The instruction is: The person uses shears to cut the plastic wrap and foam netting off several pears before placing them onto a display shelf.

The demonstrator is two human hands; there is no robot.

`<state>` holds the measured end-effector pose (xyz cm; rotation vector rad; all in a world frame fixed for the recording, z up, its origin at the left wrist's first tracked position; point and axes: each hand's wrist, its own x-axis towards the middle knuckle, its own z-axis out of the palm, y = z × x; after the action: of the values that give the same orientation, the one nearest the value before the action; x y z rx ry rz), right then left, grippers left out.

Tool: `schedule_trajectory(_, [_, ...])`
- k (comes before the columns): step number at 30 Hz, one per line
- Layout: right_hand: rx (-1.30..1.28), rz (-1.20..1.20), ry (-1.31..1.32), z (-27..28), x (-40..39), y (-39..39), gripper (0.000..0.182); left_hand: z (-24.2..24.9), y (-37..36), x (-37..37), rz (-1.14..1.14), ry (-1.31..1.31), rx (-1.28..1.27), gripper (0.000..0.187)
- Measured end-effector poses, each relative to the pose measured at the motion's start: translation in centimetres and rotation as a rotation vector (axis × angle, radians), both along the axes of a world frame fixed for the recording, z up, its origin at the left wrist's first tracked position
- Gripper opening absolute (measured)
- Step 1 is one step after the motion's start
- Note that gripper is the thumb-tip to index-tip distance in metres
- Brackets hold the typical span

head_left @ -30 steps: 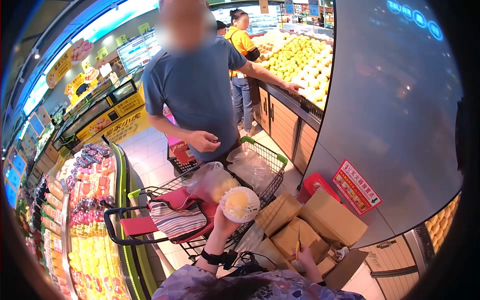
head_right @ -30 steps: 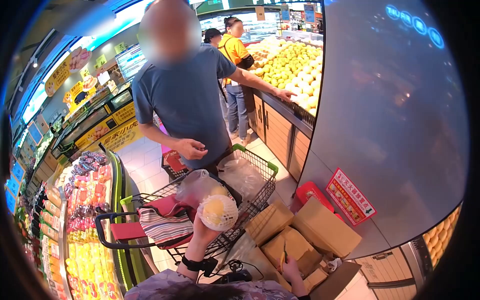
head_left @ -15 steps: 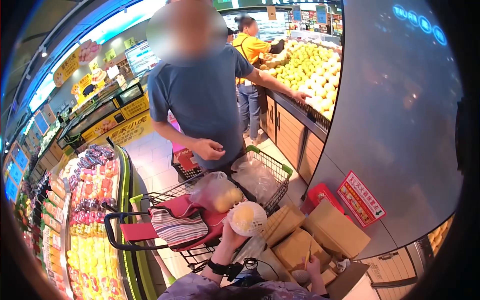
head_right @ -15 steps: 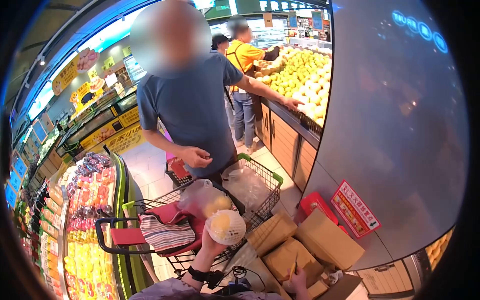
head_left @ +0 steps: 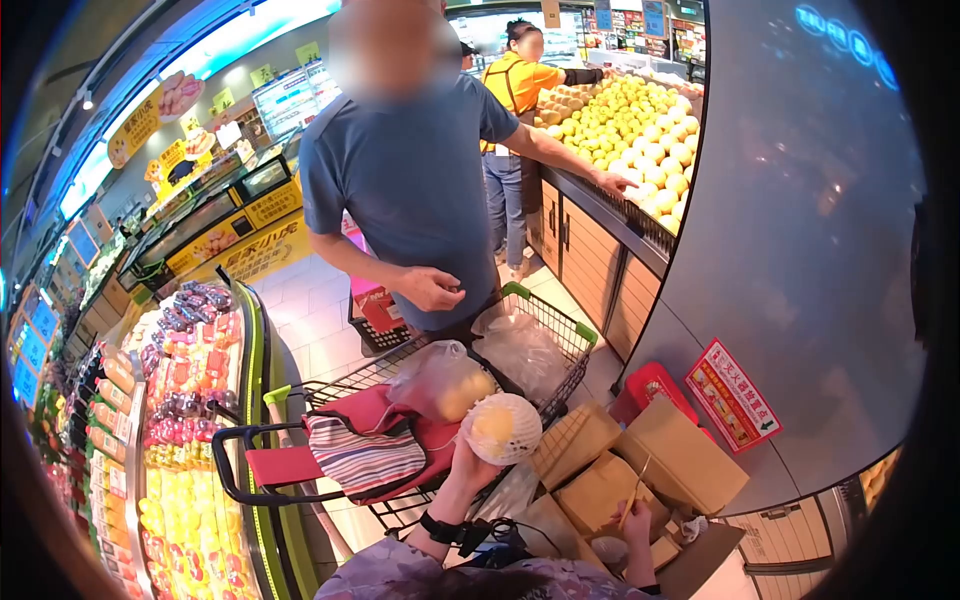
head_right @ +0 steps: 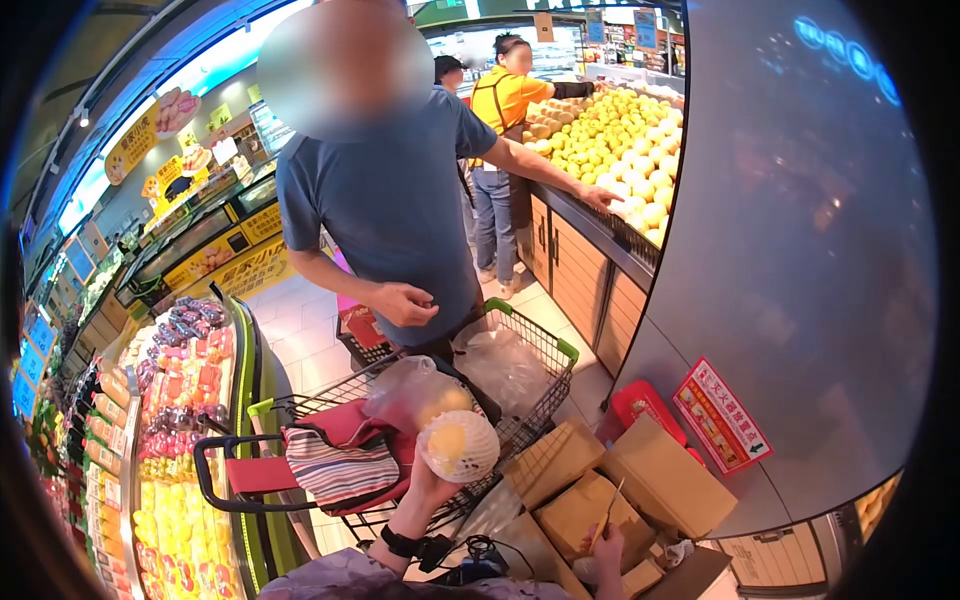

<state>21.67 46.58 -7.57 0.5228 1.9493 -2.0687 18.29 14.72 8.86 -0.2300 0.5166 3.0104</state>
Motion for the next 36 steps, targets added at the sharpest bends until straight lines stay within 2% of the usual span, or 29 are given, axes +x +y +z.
schedule_trajectory(15, [-0.043, 0.007, 0.005, -1.1, 0.6, -2.0, 0.018, 0.6, -0.5, -1.4, -0.019, -0.030, -0.066, 0.053])
schedule_trajectory(17, [0.092, 0.031, 0.007, -2.2, 0.5, -1.4, 0.016, -0.4, -0.5, -1.4, -0.005, -0.021, -0.161, 0.058])
schedule_trajectory(18, [0.127, 0.036, -0.047, -1.3, 1.4, -0.9, 0.016, -0.4, -0.8, -1.6, -0.037, -0.063, -0.141, 0.058])
schedule_trajectory(20, [0.015, 0.055, 0.008, 0.9, 0.3, -2.0, 0.014, -0.8, 0.0, -0.3, -0.064, -0.124, -0.111, 0.058])
schedule_trajectory(22, [-0.022, 0.016, -0.005, 0.7, 0.1, -2.2, 0.014, 0.7, 0.6, -1.4, -0.027, -0.121, -0.103, 0.056])
schedule_trajectory(23, [-0.049, -0.025, -0.044, 0.4, 0.1, -2.2, 0.015, 0.3, 1.1, -1.6, -0.053, -0.050, -0.024, 0.053])
schedule_trajectory(25, [-0.030, -0.020, -0.034, 0.3, -0.5, -2.3, 0.016, -1.1, 2.0, -2.1, -0.109, -0.086, -0.042, 0.050])
schedule_trajectory(29, [0.036, 0.010, 0.109, 2.9, -0.6, -3.6, 0.017, -3.4, 3.5, -1.5, -0.169, -0.081, -0.028, 0.048])
schedule_trajectory(31, [-0.147, -0.020, 0.082, 6.3, -1.2, -5.1, 0.022, -3.0, 4.0, -1.6, -0.185, -0.100, -0.007, 0.047])
schedule_trajectory(32, [-0.306, 0.088, 0.143, 6.7, -1.3, -5.1, 0.028, -2.8, 4.3, -1.5, -0.195, -0.100, -0.076, 0.044])
schedule_trajectory(33, [-0.302, 0.077, 0.149, 7.5, -1.5, -5.6, 0.028, -3.0, 4.5, -1.6, -0.207, -0.094, -0.074, 0.044])
schedule_trajectory(34, [-0.411, 0.054, 0.202, 9.1, -1.5, -6.5, 0.032, -3.3, 4.7, -1.5, -0.241, -0.046, -0.111, 0.045])
schedule_trajectory(36, [-0.535, 0.095, 0.282, 12.5, -2.0, -8.0, 0.046, -3.5, 4.9, -1.6, -0.271, 0.006, -0.148, 0.045])
